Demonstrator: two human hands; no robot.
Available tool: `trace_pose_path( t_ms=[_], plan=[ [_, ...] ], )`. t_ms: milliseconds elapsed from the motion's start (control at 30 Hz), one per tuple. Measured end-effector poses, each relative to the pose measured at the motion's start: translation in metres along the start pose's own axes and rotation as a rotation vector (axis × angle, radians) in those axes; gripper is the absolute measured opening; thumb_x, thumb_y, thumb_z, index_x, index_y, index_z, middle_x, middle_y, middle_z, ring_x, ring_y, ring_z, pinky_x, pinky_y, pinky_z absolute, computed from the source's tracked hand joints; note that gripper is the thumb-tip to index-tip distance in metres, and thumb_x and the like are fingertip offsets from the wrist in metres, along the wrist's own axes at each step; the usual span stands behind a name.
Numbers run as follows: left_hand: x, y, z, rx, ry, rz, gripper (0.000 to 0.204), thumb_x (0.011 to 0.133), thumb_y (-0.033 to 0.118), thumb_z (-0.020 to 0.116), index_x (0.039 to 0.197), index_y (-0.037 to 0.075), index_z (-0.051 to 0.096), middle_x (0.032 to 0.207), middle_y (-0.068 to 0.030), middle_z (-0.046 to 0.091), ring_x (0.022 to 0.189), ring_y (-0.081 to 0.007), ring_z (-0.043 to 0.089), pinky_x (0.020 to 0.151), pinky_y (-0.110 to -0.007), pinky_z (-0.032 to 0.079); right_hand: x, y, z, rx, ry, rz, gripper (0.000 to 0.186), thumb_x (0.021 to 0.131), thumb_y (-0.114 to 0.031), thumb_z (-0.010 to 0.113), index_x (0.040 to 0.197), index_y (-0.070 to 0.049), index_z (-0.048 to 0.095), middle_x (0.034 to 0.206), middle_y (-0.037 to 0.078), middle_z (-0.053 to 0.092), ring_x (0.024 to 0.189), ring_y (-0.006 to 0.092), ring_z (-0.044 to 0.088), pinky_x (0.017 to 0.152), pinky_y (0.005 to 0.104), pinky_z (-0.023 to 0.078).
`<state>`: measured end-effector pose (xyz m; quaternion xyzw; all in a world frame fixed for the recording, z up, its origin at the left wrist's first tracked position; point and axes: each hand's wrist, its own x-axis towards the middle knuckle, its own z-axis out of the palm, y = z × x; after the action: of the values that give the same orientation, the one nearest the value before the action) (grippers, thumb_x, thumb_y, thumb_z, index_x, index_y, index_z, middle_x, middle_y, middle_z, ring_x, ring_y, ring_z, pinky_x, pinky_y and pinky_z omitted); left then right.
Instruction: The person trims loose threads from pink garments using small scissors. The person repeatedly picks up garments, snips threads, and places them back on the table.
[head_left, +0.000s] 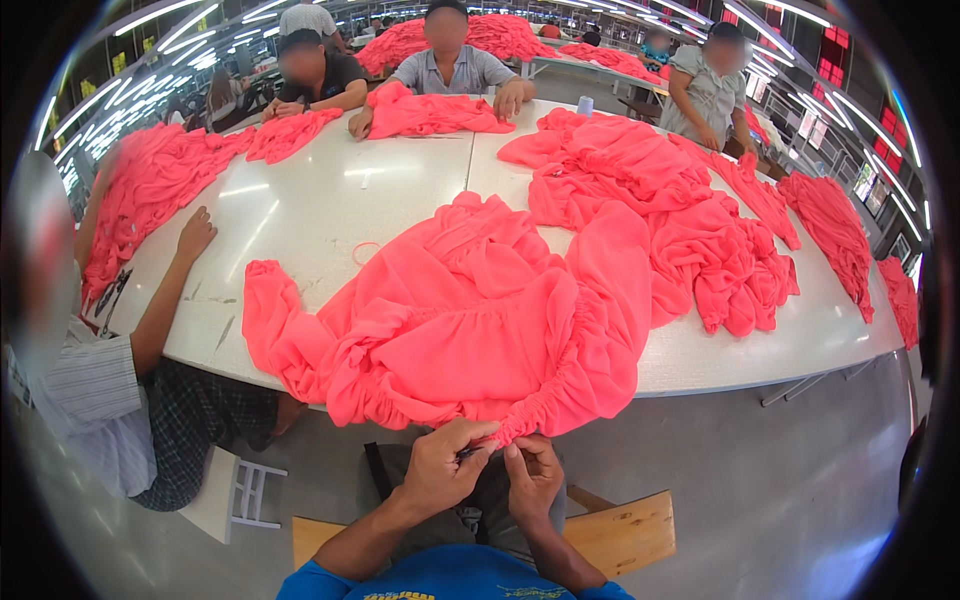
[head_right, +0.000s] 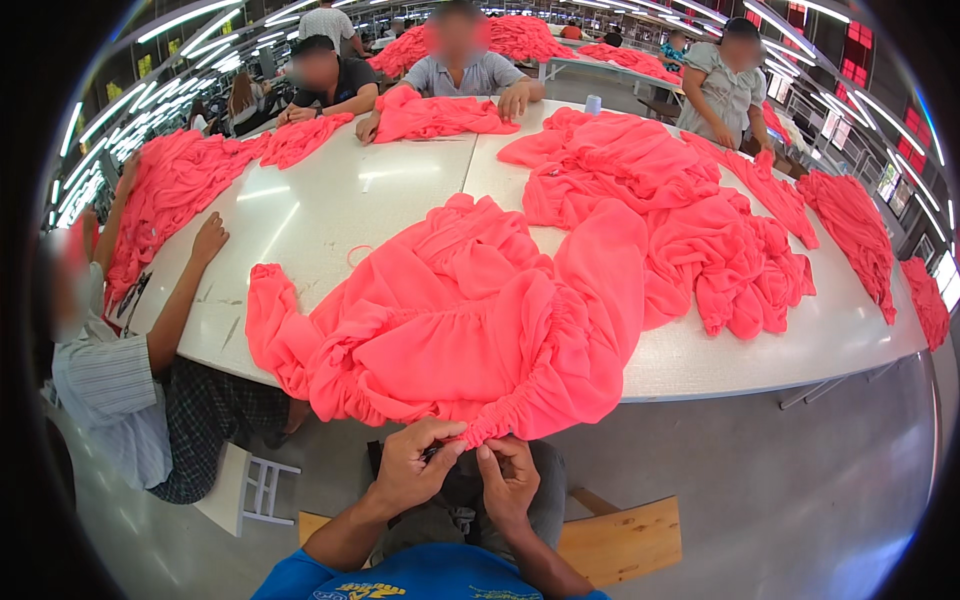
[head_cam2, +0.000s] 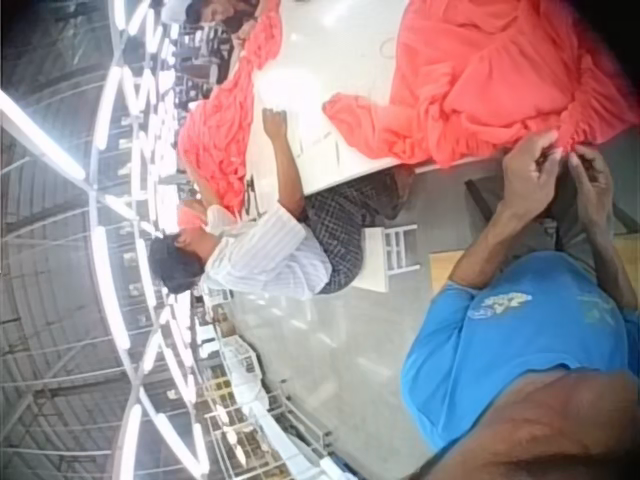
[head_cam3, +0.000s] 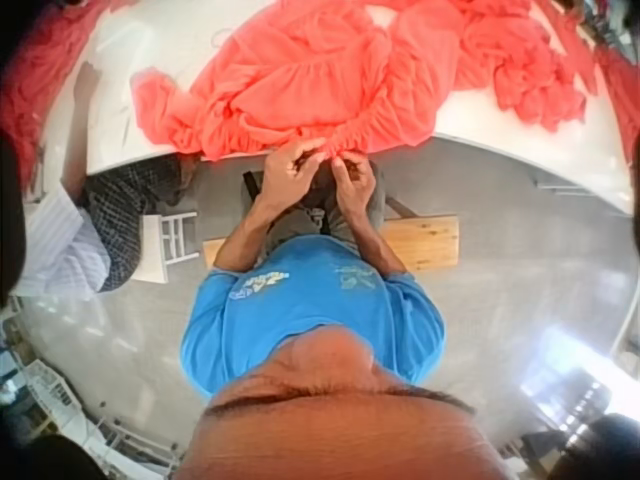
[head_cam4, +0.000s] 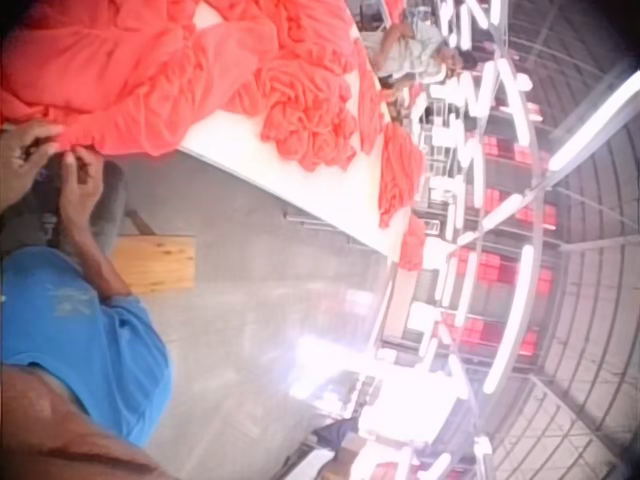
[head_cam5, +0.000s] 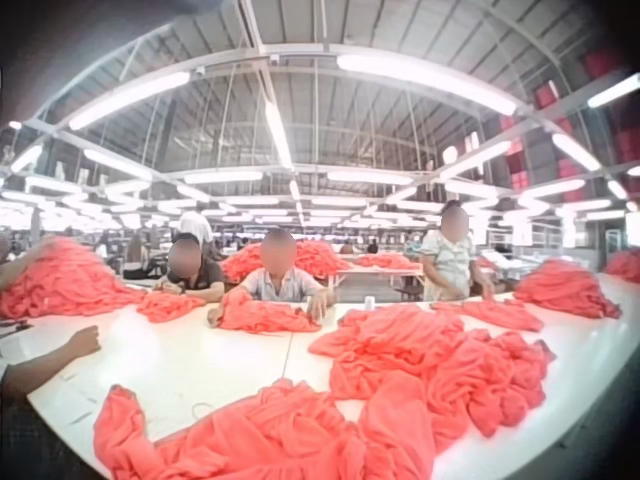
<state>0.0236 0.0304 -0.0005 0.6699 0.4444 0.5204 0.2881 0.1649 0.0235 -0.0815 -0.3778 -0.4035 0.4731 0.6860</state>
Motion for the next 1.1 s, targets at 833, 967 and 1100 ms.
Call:
trace_pose_path(
  t_ms=[833,967,1100],
  plan=[
    [0.000,0.002,-0.001,-0.007,0.024,0.029,0.021,0.086,0.000,0.072,0.107,-0.001,0.068,0.083,-0.0115,0.066,0.068,-0.0134,0.059,0.061,-0.026,0.047,-0.003,-0.017,0.005,-0.014,-0.023,0.159,0.012,0.098,-0.012,0.064,0.104,-0.002,0.060,0.089,0.001,0.063,0.077,0.0077,0.059,0.073,0.0234,0.050],
    [-0.001,0.003,-0.002,0.004,0.015,0.031,0.021,0.086,-0.001,0.072,0.107,-0.001,0.068,0.084,-0.0114,0.066,0.068,-0.0133,0.060,0.061,-0.026,0.047,-0.001,-0.012,0.005,0.015,-0.060,0.098,0.010,0.098,-0.011,0.064,0.102,-0.002,0.061,0.088,0.002,0.063,0.077,0.0073,0.059,0.072,0.0233,0.049],
    [-0.002,0.001,-0.001,0.004,0.015,0.031,0.022,0.086,-0.001,0.072,0.107,-0.001,0.068,0.084,-0.0115,0.066,0.068,-0.0135,0.060,0.061,-0.026,0.047,-0.001,-0.019,0.007,0.039,-0.057,0.104,0.010,0.099,-0.011,0.062,0.101,-0.002,0.061,0.087,0.002,0.062,0.078,0.0072,0.058,0.073,0.0225,0.047]
  ],
)
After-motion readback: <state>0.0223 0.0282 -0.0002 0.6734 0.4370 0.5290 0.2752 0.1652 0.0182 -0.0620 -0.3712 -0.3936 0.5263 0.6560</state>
